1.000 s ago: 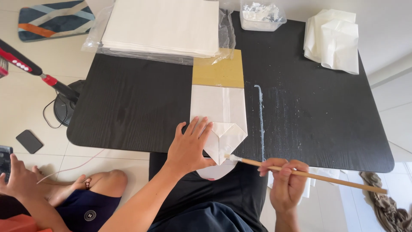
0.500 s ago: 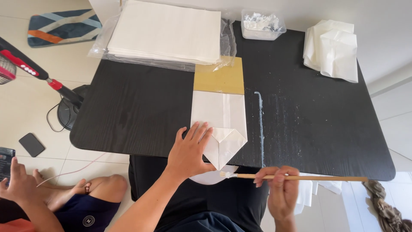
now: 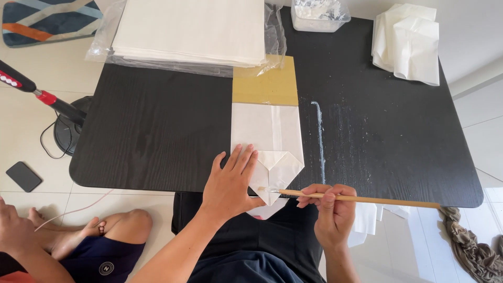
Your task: Folding the bottom of a paper bag and applying glue with a brush to seal it.
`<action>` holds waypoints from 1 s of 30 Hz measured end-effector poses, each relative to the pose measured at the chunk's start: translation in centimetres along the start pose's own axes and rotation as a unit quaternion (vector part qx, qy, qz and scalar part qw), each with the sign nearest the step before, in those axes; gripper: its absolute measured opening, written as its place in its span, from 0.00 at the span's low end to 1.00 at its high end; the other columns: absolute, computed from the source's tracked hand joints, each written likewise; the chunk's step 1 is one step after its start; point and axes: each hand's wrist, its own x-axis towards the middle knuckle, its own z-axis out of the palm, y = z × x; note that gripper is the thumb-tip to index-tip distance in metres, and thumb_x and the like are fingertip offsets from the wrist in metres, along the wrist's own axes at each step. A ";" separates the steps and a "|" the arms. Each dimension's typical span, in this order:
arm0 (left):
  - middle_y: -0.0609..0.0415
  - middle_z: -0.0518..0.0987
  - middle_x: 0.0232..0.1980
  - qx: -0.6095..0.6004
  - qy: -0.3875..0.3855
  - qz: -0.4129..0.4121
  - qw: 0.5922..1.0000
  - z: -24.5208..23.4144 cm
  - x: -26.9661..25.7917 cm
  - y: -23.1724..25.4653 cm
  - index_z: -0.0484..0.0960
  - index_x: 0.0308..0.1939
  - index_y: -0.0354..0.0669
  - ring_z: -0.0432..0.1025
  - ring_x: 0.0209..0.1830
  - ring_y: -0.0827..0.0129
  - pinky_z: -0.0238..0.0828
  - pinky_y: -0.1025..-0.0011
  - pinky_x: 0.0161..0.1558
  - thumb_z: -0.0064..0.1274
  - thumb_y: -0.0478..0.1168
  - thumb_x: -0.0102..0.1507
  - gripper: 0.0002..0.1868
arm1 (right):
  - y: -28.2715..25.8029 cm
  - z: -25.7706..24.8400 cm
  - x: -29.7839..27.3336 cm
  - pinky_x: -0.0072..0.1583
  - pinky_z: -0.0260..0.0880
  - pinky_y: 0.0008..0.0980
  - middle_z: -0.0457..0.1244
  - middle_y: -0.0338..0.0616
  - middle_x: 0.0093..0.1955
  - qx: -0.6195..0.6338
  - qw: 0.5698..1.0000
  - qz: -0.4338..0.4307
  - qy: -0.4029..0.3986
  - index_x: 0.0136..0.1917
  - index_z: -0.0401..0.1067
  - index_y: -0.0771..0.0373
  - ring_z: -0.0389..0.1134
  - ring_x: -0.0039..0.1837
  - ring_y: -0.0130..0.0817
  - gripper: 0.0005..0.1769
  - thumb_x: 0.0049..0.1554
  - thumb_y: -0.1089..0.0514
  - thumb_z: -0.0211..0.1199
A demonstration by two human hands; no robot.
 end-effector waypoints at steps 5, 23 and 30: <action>0.50 0.63 0.79 0.004 0.000 -0.005 1.000 0.3 -0.2 0.0 0.64 0.74 0.41 0.56 0.79 0.59 0.58 0.49 0.67 0.55 0.81 0.51 0.61 | 0.0 0.1 0.2 0.39 0.83 0.33 0.69 0.59 0.44 -0.001 1.000 0.009 -0.026 0.53 0.53 0.60 0.75 0.37 0.44 0.06 0.71 0.56 0.42; 0.49 0.60 0.81 0.030 -0.015 0.004 0.999 1.3 -0.5 -0.2 0.62 0.76 0.39 0.52 0.81 0.61 0.52 0.50 0.71 0.46 0.84 0.54 0.62 | 0.3 -2.6 -0.9 0.37 0.76 0.31 0.68 0.56 0.42 -0.012 0.999 0.028 -0.040 0.52 0.53 0.58 0.71 0.36 0.40 0.06 0.72 0.57 0.39; 0.49 0.62 0.80 -0.010 0.000 -0.004 1.000 1.0 -0.4 -0.1 0.65 0.74 0.38 0.55 0.80 0.60 0.54 0.49 0.70 0.46 0.80 0.56 0.57 | 0.1 -3.7 -2.2 0.37 0.76 0.30 0.68 0.56 0.42 0.004 0.999 0.047 -0.027 0.53 0.54 0.58 0.71 0.36 0.40 0.06 0.72 0.57 0.39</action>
